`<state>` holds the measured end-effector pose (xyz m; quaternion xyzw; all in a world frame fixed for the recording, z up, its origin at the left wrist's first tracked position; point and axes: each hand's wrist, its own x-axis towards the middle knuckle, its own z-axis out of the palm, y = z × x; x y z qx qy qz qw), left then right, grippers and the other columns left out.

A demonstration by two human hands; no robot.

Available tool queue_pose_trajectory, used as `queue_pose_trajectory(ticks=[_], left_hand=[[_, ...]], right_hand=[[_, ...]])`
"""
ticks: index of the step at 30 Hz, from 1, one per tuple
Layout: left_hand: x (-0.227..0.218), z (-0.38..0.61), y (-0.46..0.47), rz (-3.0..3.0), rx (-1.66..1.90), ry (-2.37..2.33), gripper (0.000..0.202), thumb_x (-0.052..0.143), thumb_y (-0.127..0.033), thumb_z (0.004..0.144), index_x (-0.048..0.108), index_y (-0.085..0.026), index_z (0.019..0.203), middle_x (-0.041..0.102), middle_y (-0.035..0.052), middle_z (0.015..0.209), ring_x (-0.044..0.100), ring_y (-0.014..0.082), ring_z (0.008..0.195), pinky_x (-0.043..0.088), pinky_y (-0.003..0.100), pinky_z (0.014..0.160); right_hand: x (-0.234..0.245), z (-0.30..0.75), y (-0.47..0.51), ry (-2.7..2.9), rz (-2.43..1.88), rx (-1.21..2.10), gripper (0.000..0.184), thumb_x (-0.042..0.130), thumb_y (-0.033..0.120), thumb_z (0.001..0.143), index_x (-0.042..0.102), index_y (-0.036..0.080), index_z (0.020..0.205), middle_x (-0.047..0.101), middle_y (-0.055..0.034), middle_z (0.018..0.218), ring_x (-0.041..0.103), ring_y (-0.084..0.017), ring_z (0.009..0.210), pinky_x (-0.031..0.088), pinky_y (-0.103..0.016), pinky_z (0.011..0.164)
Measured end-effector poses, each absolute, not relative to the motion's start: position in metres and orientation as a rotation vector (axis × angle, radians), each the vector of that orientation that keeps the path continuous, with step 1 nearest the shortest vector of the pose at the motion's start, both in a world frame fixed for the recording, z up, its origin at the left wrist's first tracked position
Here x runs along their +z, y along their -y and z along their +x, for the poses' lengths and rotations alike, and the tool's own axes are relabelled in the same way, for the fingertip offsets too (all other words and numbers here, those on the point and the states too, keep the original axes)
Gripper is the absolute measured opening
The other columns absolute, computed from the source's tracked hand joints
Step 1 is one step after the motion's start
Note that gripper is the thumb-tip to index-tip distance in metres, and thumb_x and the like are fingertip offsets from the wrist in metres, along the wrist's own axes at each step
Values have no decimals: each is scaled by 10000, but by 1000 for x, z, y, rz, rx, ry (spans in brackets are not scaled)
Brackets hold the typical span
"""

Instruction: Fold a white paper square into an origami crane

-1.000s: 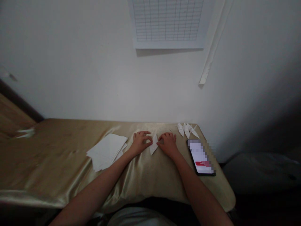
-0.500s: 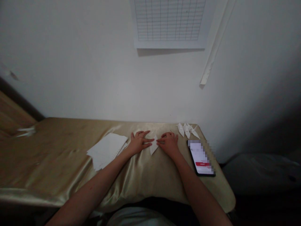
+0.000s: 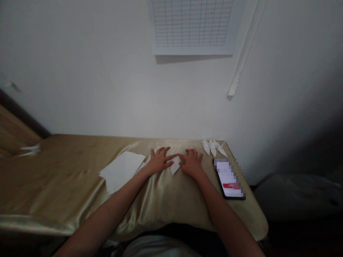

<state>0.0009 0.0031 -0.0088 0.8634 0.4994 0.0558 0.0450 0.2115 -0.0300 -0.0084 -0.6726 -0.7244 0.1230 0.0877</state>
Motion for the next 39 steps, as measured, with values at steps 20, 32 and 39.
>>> queue_pose_trajectory(ticks=[20,32,39], left_hand=[[-5,-1,7,2664,513,-1414,634,731,-521,872,535,-311,1438,450,129,1561,355,329,1469,52,761,1188],[-4,-4,8,2597,460,-1396,162,745,-482,884,797,-349,960,559,-13,1520,431,338,1402,47,815,1141],[2,-8,10,2554,339,-1459,319,774,-577,817,776,-455,1112,484,-10,1587,396,390,1434,89,837,1120]], right_hand=[[-5,216,38,2212,-1731,221,502,630,339,895,536,348,1388,454,-76,1526,270,-314,1486,105,-717,1194],[-4,222,35,2145,-1713,293,98,721,407,874,804,385,922,632,-5,1342,329,-325,1452,59,-713,1187],[1,225,38,2174,-1755,365,185,744,498,832,805,397,975,615,-27,1365,293,-370,1480,35,-748,1170]])
